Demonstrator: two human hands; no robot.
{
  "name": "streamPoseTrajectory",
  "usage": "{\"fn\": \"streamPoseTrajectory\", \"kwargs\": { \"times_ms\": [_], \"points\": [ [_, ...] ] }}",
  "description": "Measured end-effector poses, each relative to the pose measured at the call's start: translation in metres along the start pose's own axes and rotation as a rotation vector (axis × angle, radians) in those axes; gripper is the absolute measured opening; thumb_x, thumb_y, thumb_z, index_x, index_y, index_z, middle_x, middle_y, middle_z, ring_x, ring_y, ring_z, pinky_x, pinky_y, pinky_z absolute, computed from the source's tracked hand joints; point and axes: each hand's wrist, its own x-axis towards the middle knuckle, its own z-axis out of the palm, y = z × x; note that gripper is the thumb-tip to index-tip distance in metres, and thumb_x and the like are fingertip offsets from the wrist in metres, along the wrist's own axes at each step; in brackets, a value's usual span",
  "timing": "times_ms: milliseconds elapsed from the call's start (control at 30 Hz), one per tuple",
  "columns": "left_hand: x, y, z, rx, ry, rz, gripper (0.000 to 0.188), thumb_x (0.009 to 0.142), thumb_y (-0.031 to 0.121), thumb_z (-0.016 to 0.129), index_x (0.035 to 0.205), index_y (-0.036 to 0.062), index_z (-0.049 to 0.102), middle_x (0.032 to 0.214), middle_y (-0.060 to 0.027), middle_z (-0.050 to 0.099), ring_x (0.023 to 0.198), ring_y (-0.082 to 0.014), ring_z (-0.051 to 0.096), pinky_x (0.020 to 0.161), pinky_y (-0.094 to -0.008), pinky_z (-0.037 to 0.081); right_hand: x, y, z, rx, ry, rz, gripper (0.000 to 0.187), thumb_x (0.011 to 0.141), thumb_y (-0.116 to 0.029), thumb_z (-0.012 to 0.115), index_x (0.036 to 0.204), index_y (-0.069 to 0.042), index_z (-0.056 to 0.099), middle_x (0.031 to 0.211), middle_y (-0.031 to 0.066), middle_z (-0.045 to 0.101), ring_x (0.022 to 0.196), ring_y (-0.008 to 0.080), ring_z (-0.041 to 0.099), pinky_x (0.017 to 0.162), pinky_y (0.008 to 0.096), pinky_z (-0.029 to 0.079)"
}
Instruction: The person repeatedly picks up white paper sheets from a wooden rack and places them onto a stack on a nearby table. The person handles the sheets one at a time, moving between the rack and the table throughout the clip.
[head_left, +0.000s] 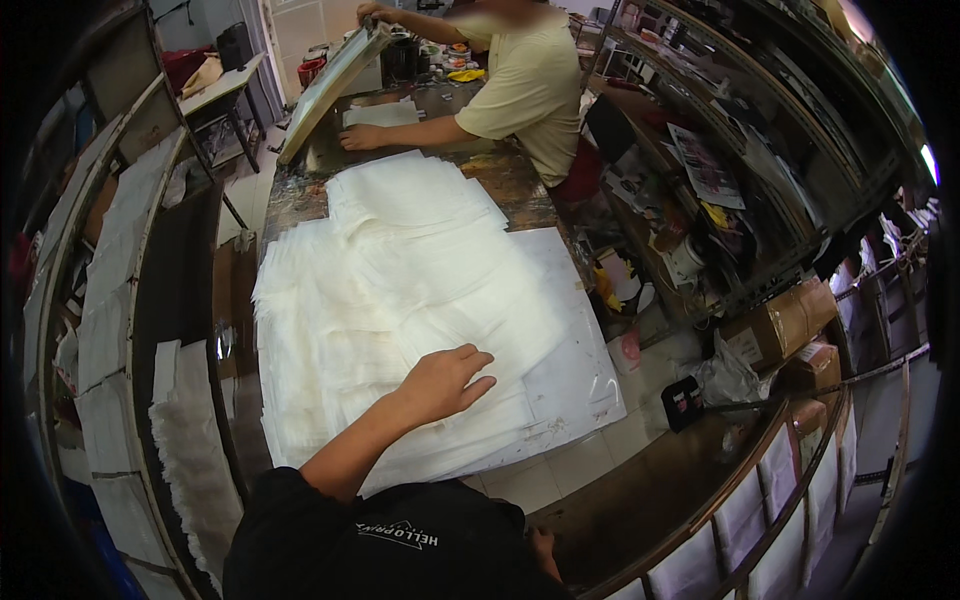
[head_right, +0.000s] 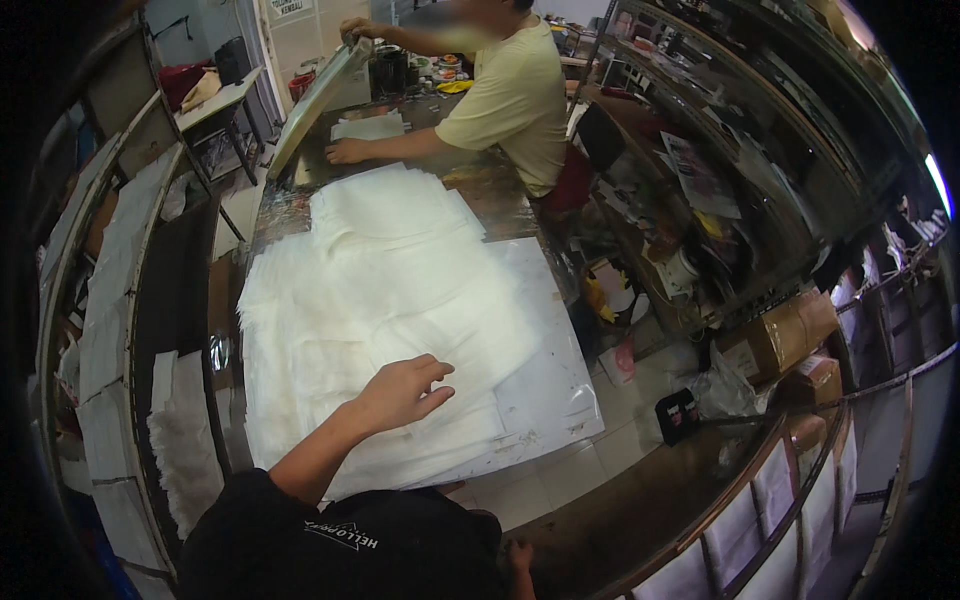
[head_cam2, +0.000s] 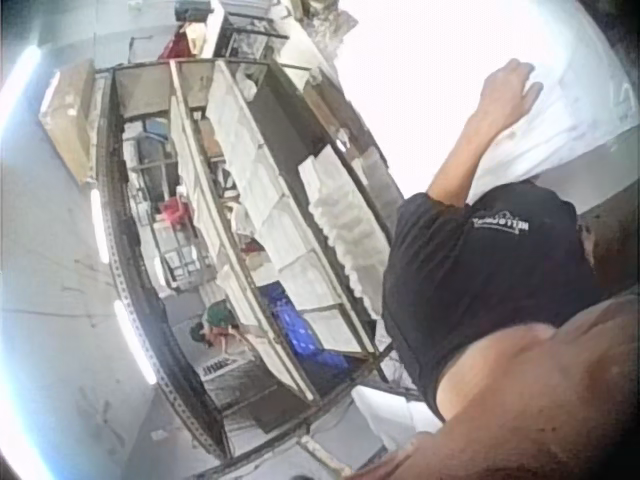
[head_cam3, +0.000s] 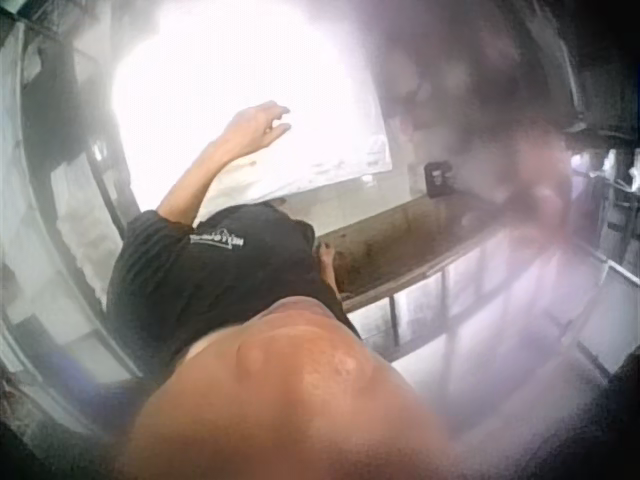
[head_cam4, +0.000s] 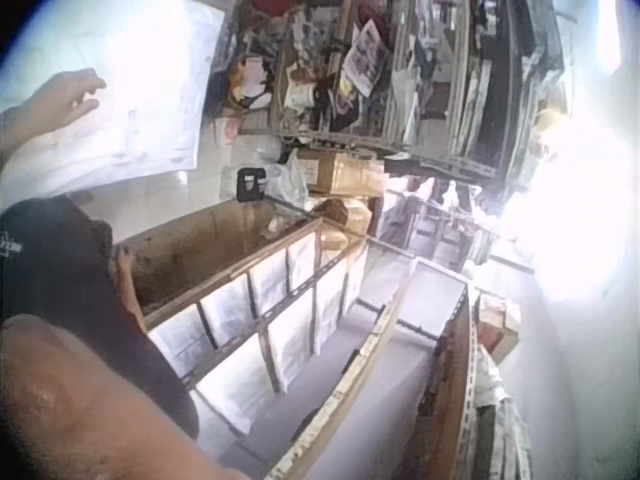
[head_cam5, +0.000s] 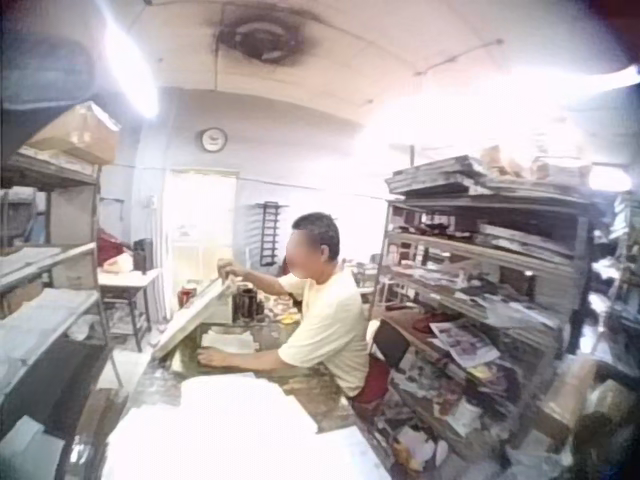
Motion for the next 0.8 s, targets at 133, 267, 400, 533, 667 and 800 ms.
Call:
{"fn": "streamPoseTrajectory", "kwargs": {
  "times_ms": [133,267,400,533,667,800],
  "points": [
    [0.001,-0.011,-0.008,0.001,0.042,-0.022,0.031,0.091,0.025,0.064,0.113,0.0031,0.063,0.098,-0.0131,0.065,0.077,-0.0262,0.067,0.07,-0.0375,0.054,0.042,0.06,-0.004,-0.118,0.056,-0.138,0.034,0.088,-0.02,0.061,0.109,0.007,0.062,0.09,0.0184,0.068,0.078,0.0223,0.067,0.066,0.0357,0.052],
    [0.003,-0.019,-0.016,-0.016,0.069,-0.057,0.03,0.091,0.025,0.064,0.111,0.0026,0.063,0.096,-0.0134,0.064,0.079,-0.0305,0.066,0.07,-0.0397,0.054,0.071,0.051,-0.017,0.183,-0.108,-0.098,0.033,0.091,-0.021,0.059,0.113,0.005,0.061,0.088,0.0152,0.066,0.072,0.0197,0.065,0.059,0.034,0.05],
    [0.013,-0.022,-0.023,0.006,0.103,-0.034,0.03,0.091,0.025,0.064,0.11,0.0018,0.063,0.094,-0.0139,0.063,0.081,-0.0329,0.065,0.07,-0.0412,0.053,0.048,-0.042,-0.014,0.252,0.064,0.009,0.025,0.09,-0.017,0.061,0.099,0.006,0.064,0.081,0.0126,0.065,0.066,0.0208,0.064,0.06,0.0348,0.053],
    [0.026,-0.026,-0.032,0.092,0.208,0.04,0.027,0.088,0.021,0.067,0.106,0.002,0.063,0.095,-0.0127,0.062,0.085,-0.0313,0.063,0.073,-0.0402,0.053,0.043,-0.075,-0.012,0.178,0.026,0.0,0.032,0.092,-0.022,0.061,0.112,0.003,0.059,0.086,0.0131,0.065,0.065,0.0195,0.064,0.053,0.0325,0.048],
    [0.045,-0.027,-0.042,0.261,0.279,0.132,0.024,0.084,0.02,0.07,0.1,0.0029,0.063,0.095,-0.0113,0.061,0.087,-0.0293,0.061,0.075,-0.0383,0.053,0.021,-0.097,-0.005,0.176,0.017,0.057,0.035,0.092,-0.023,0.06,0.115,0.003,0.057,0.087,0.0137,0.066,0.065,0.0196,0.064,0.051,0.0318,0.047],
    [0.072,-0.027,-0.045,0.446,0.168,0.134,0.023,0.082,0.02,0.071,0.094,0.003,0.063,0.092,-0.011,0.061,0.086,-0.0286,0.061,0.073,-0.0386,0.053,0.02,-0.063,0.001,0.191,0.011,0.073,0.038,0.092,-0.024,0.061,0.116,0.004,0.057,0.088,0.0144,0.066,0.067,0.02,0.065,0.052,0.033,0.048]
  ]
}}
